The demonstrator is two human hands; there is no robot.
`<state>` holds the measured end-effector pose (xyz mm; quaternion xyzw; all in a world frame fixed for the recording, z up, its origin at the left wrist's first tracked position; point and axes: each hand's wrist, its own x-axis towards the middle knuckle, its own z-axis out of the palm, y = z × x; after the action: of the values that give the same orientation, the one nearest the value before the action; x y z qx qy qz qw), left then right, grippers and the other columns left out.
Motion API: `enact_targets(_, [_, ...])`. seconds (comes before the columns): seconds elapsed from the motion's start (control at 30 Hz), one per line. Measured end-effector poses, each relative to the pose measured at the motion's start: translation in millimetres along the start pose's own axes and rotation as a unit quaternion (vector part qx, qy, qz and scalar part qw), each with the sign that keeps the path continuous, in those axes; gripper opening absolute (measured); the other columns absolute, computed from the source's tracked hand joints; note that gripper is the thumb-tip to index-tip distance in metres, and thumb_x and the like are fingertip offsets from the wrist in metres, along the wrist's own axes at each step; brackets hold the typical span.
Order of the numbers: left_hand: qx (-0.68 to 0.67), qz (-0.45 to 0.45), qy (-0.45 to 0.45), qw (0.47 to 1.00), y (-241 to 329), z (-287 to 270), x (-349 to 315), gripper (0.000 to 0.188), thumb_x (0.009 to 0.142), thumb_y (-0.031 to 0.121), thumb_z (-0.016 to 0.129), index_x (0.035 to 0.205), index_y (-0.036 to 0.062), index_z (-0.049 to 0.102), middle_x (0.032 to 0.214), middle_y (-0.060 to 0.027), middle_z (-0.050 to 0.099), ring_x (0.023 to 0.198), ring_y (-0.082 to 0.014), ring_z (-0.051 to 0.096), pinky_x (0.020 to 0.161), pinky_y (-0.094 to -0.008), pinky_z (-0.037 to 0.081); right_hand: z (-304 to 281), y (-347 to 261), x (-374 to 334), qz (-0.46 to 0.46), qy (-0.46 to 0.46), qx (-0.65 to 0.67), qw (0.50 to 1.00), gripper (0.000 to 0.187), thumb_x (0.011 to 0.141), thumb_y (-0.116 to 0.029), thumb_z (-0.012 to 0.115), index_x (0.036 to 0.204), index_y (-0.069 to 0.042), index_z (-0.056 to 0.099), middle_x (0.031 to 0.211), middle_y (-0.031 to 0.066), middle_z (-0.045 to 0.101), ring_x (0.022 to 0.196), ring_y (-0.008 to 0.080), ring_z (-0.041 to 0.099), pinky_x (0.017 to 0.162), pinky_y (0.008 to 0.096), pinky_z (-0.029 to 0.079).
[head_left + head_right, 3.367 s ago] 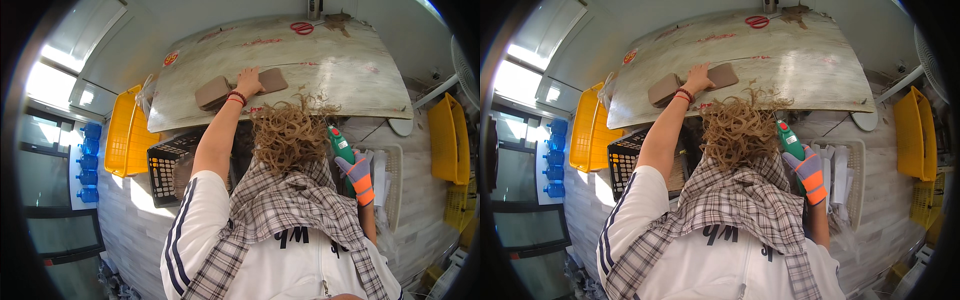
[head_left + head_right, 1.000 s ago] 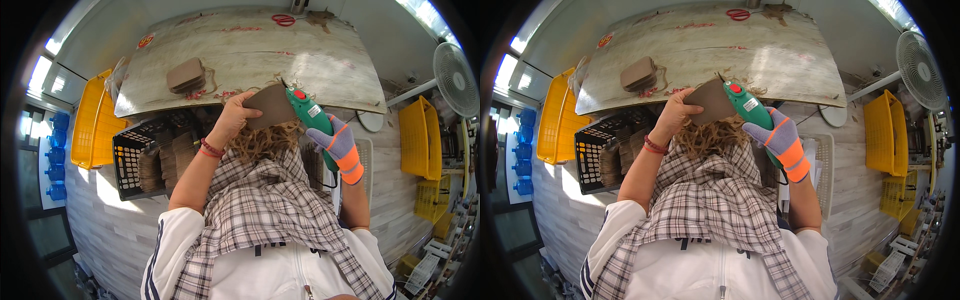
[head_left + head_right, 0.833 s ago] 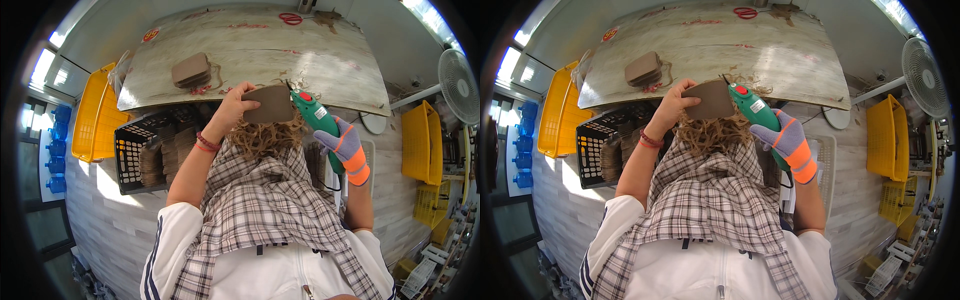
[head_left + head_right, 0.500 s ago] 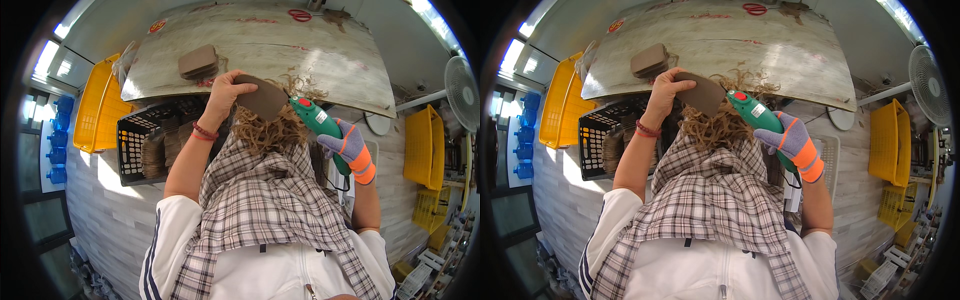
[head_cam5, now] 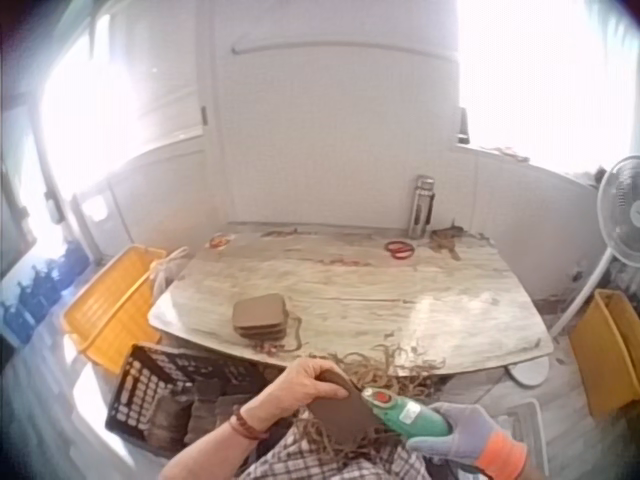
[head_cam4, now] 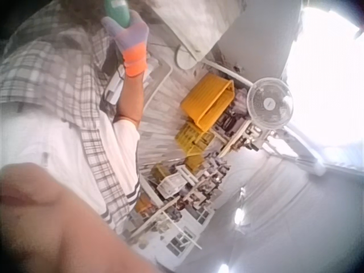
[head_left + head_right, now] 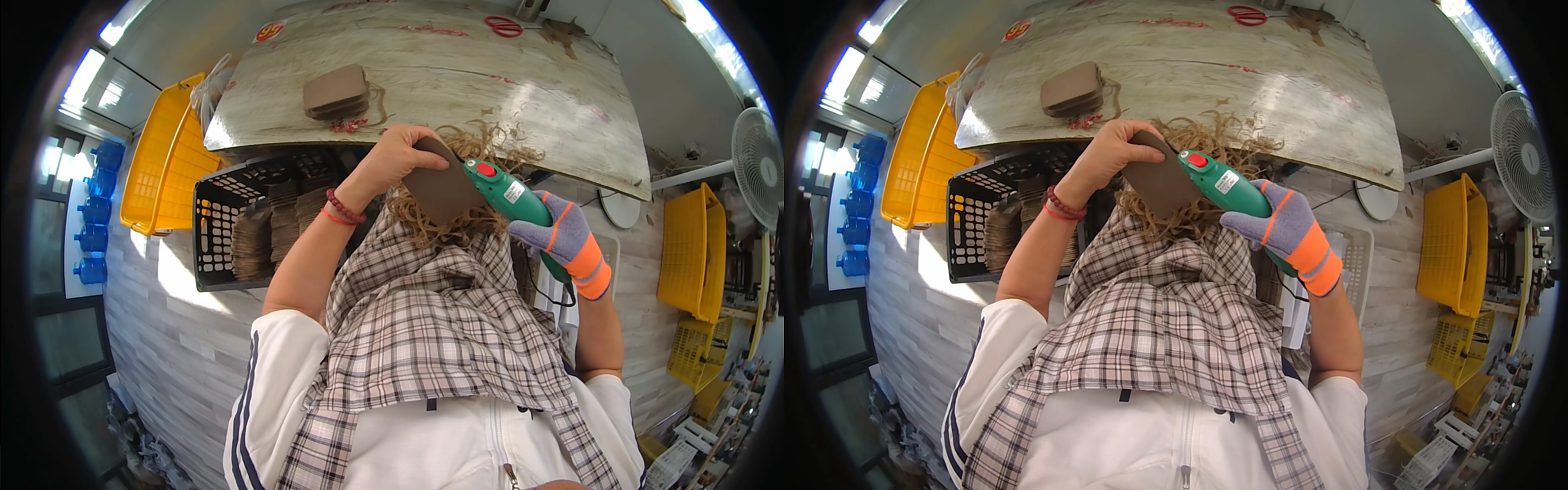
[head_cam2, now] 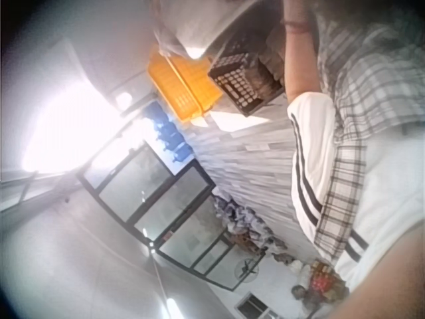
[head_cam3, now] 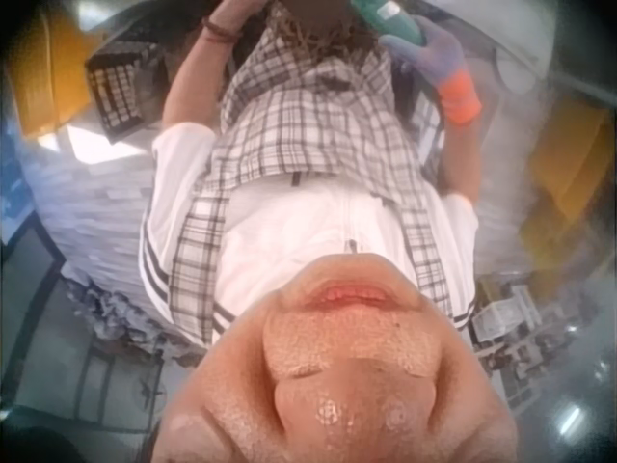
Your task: The person uses a handheld rotary tool to trim the edges of rectangular cork pieces one at a time. Finished pieces are stacked on the table, and additional pieces are taken from a black crate below the work surface.
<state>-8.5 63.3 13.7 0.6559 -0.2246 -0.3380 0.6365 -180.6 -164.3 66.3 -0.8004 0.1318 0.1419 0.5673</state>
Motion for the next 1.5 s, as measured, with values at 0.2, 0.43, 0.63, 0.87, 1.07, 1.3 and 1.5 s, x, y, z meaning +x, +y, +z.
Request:
enact_targets(0.2, [0.002, -0.028, -0.06, 0.998, -10, 4, 3, 0.021, 0.072, -0.002, 0.072, 0.091, 0.0035, 0.065, 0.083, -0.0006, 0.067, 0.076, -0.0074, 0.06, 0.073, -0.022, 0.047, 9, -2, 10, -0.009, -0.008, -0.004, 1.0, 0.043, 0.076, -0.022, 0.078, 0.106, 0.001, 0.058, 0.071, 0.0014, 0.06, 0.056, 0.0055, 0.053, 0.05, 0.021, 0.043])
enact_targets(0.43, [-0.076, 0.054, 0.123, 0.988, -11, -52, -7, 0.037, 0.077, -0.005, 0.068, 0.112, 0.0022, 0.058, 0.099, -0.0072, 0.064, 0.088, -0.0151, 0.059, 0.081, -0.0288, 0.049, 13, 36, 13, 0.012, 0.076, 0.072, 0.994, 0.047, 0.077, -0.02, 0.077, 0.111, 0.003, 0.056, 0.071, 0.0036, 0.061, 0.054, 0.0071, 0.054, 0.046, 0.0219, 0.045])
enact_targets(0.63, [-0.066, 0.039, 0.35, 0.934, -14, -203, 24, 0.033, 0.083, 0.001, 0.064, 0.115, 0.0007, 0.058, 0.104, -0.0122, 0.064, 0.095, -0.021, 0.061, 0.083, -0.0335, 0.05, 5, 58, 12, 0.043, 0.107, 0.083, 0.99, 0.045, 0.079, -0.019, 0.074, 0.113, 0.003, 0.056, 0.075, 0.0052, 0.063, 0.055, 0.0082, 0.057, 0.046, 0.0229, 0.047])
enact_targets(0.87, [0.622, 0.008, 0.25, 0.742, 0, -229, 71, 0.07, 0.073, 0.034, 0.077, 0.128, -0.0021, 0.052, 0.123, -0.0191, 0.058, 0.112, -0.0295, 0.056, 0.098, -0.0409, 0.041, 5, 70, 9, 0.055, 0.15, 0.054, 0.986, 0.034, 0.081, -0.016, 0.071, 0.104, 0.003, 0.056, 0.067, 0.005, 0.059, 0.048, 0.0106, 0.055, 0.044, 0.0241, 0.045])
enact_targets(1.07, [0.487, -0.265, 0.035, 0.832, -5, -267, 104, 0.079, 0.06, 0.039, 0.083, 0.123, -0.0013, 0.056, 0.118, -0.0168, 0.06, 0.111, -0.029, 0.054, 0.095, -0.0379, 0.039, 6, 70, 16, 0.061, 0.155, 0.036, 0.985, 0.034, 0.081, -0.017, 0.072, 0.102, 0.003, 0.055, 0.065, 0.0052, 0.058, 0.046, 0.0111, 0.054, 0.043, 0.0244, 0.044])
enact_targets(1.3, [0.354, -0.152, 0.037, 0.922, -5, -216, 67, 0.076, 0.054, 0.032, 0.087, 0.112, -0.0047, 0.054, 0.11, -0.0193, 0.057, 0.105, -0.0302, 0.054, 0.087, -0.0361, 0.043, 15, 71, 27, 0.064, 0.155, 0.049, 0.985, 0.034, 0.08, -0.018, 0.073, 0.102, 0.002, 0.056, 0.065, 0.0044, 0.058, 0.046, 0.0108, 0.054, 0.042, 0.0238, 0.042])
enact_targets(1.5, [0.511, 0.062, 0.148, 0.844, 0, -142, 29, 0.074, 0.056, 0.024, 0.084, 0.117, 0.0031, 0.046, 0.107, -0.019, 0.056, 0.101, -0.0363, 0.055, 0.087, -0.0408, 0.044, 14, 61, 33, 0.07, 0.15, 0.056, 0.985, 0.039, 0.078, -0.019, 0.076, 0.104, 0.003, 0.056, 0.072, 0.0044, 0.062, 0.052, 0.0085, 0.055, 0.046, 0.0228, 0.044])
